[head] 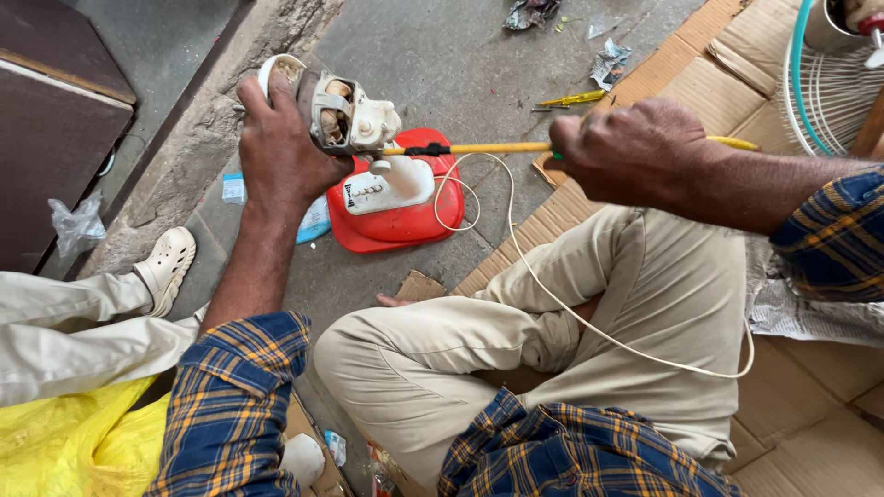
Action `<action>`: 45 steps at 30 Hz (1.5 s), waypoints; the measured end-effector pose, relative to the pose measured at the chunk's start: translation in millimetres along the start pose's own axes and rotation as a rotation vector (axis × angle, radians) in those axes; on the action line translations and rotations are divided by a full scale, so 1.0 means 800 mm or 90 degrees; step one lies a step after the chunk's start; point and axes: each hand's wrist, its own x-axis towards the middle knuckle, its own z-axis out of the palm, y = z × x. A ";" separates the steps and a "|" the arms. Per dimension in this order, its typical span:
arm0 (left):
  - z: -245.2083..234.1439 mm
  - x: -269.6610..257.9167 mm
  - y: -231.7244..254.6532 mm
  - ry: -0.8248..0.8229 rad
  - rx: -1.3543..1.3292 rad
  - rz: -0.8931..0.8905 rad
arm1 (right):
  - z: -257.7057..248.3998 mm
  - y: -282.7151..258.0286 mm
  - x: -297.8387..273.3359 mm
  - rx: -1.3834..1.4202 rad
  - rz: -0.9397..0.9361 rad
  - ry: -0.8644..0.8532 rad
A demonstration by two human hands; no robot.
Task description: The person disassembles the motor housing of a red and white electric fan using a screwdriver and pliers. They then detach the motor assembly, cut several wires with pliers, and begin reassembling the components by hand.
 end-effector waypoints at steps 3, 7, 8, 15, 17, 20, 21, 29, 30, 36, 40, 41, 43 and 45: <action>-0.004 0.006 -0.002 -0.021 0.017 -0.001 | 0.013 0.004 -0.008 -0.071 -0.051 0.136; -0.009 0.006 -0.002 -0.012 0.021 0.016 | 0.029 0.021 -0.003 0.277 -0.013 0.149; -0.009 0.003 -0.005 -0.012 0.012 0.025 | 0.038 0.021 -0.003 0.348 -0.059 0.224; -0.009 0.006 0.005 -0.040 -0.011 -0.008 | 0.056 -0.003 -0.046 -0.032 -0.210 0.549; -0.011 0.004 0.005 -0.054 -0.006 -0.018 | 0.057 -0.011 -0.046 0.386 -0.085 0.411; -0.015 0.005 0.004 -0.052 0.001 -0.018 | 0.059 -0.005 -0.045 0.615 0.029 0.378; -0.015 0.005 0.004 -0.043 0.003 -0.012 | 0.063 -0.004 -0.044 0.612 0.030 0.380; -0.012 0.008 0.005 -0.035 -0.007 -0.013 | 0.184 -0.030 -0.019 1.096 -0.016 0.662; -0.013 0.005 0.005 -0.046 -0.007 -0.027 | 0.198 -0.028 -0.014 1.096 -0.015 0.660; -0.008 0.004 0.005 -0.055 0.003 -0.037 | 0.197 -0.029 -0.011 0.847 -0.133 0.830; -0.006 0.004 0.004 -0.043 0.000 -0.031 | 0.188 -0.022 -0.017 1.147 0.047 0.611; -0.007 0.004 0.004 -0.051 -0.001 -0.039 | 0.188 -0.021 -0.019 1.069 0.219 0.546; -0.005 0.007 0.006 -0.057 -0.004 -0.045 | 0.186 -0.026 -0.023 0.941 0.057 0.668; -0.002 0.006 0.005 -0.061 -0.018 -0.063 | 0.179 -0.031 -0.022 0.800 -0.108 0.767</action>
